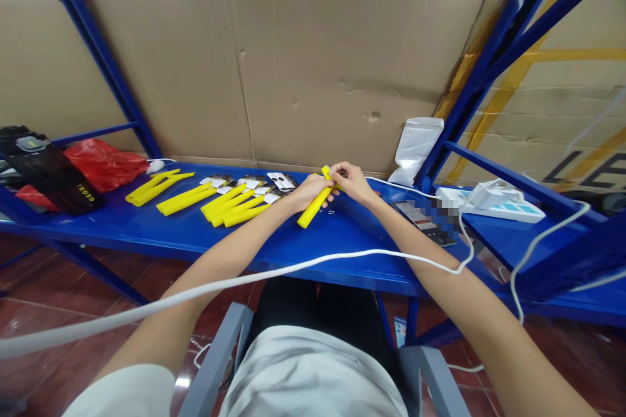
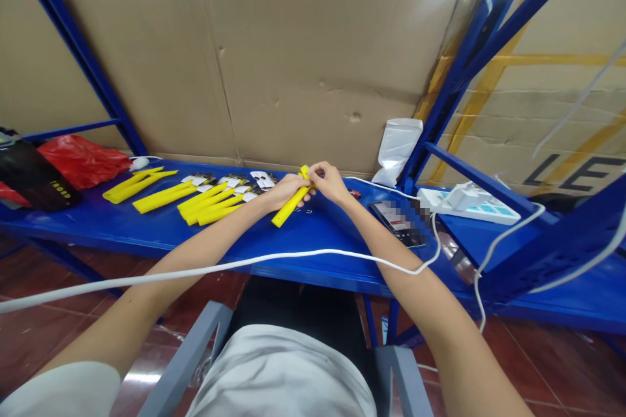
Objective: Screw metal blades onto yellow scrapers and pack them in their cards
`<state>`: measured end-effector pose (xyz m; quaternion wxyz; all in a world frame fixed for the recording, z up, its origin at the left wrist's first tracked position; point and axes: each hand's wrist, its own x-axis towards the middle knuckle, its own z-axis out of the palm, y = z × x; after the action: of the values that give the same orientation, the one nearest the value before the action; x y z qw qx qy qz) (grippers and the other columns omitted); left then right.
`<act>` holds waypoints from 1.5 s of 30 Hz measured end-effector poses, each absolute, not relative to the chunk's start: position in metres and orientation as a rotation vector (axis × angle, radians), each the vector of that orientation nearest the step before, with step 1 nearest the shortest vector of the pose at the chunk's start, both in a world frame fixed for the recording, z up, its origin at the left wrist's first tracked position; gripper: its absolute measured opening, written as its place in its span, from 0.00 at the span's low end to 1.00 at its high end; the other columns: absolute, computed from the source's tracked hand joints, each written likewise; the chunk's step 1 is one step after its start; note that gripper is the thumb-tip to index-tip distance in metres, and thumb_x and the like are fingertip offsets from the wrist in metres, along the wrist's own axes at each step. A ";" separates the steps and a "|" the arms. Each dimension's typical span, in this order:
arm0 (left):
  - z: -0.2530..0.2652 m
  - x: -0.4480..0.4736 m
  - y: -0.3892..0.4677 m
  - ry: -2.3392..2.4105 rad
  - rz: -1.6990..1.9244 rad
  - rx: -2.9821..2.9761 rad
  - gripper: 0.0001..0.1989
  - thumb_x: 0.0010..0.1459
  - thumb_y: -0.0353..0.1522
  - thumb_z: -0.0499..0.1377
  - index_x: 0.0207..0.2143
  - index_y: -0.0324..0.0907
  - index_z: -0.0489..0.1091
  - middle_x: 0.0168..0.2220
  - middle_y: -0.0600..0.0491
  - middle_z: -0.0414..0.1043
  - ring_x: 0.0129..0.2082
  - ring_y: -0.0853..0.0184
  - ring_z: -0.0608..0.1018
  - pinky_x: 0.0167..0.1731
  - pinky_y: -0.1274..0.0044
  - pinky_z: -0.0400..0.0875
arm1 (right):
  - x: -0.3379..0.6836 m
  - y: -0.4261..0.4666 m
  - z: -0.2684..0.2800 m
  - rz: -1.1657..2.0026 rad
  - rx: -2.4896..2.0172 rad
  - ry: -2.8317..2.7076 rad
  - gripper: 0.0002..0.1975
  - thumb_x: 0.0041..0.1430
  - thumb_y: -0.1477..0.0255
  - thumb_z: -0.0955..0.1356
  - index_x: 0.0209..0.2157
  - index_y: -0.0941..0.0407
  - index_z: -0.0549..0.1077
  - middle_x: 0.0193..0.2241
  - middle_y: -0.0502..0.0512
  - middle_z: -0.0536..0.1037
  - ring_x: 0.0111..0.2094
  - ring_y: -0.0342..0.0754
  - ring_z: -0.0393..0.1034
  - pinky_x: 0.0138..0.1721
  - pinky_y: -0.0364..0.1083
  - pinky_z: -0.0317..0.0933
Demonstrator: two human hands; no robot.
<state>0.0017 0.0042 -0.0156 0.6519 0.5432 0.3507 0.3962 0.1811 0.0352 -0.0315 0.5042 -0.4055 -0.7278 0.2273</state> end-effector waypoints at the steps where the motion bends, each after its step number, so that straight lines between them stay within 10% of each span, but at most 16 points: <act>1: -0.016 0.002 0.004 0.797 0.898 1.240 0.04 0.66 0.27 0.66 0.35 0.37 0.76 0.28 0.46 0.79 0.19 0.69 0.75 0.15 0.80 0.67 | 0.181 0.035 -0.031 0.553 -0.983 -1.756 0.16 0.63 0.55 0.73 0.39 0.55 0.78 0.41 0.61 0.85 0.43 0.56 0.80 0.51 0.55 0.75; 45: 0.005 0.004 -0.019 0.950 0.823 1.371 0.12 0.77 0.27 0.57 0.35 0.37 0.73 0.20 0.54 0.72 0.15 0.72 0.71 0.16 0.80 0.65 | 0.175 0.030 -0.029 0.708 -0.933 -1.598 0.18 0.55 0.54 0.78 0.34 0.52 0.76 0.33 0.54 0.83 0.35 0.51 0.76 0.40 0.50 0.71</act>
<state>0.0041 -0.0188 0.0046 0.5979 0.5908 0.4096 0.3546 0.1752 0.0296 -0.0285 0.5483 -0.3938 -0.6745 0.2987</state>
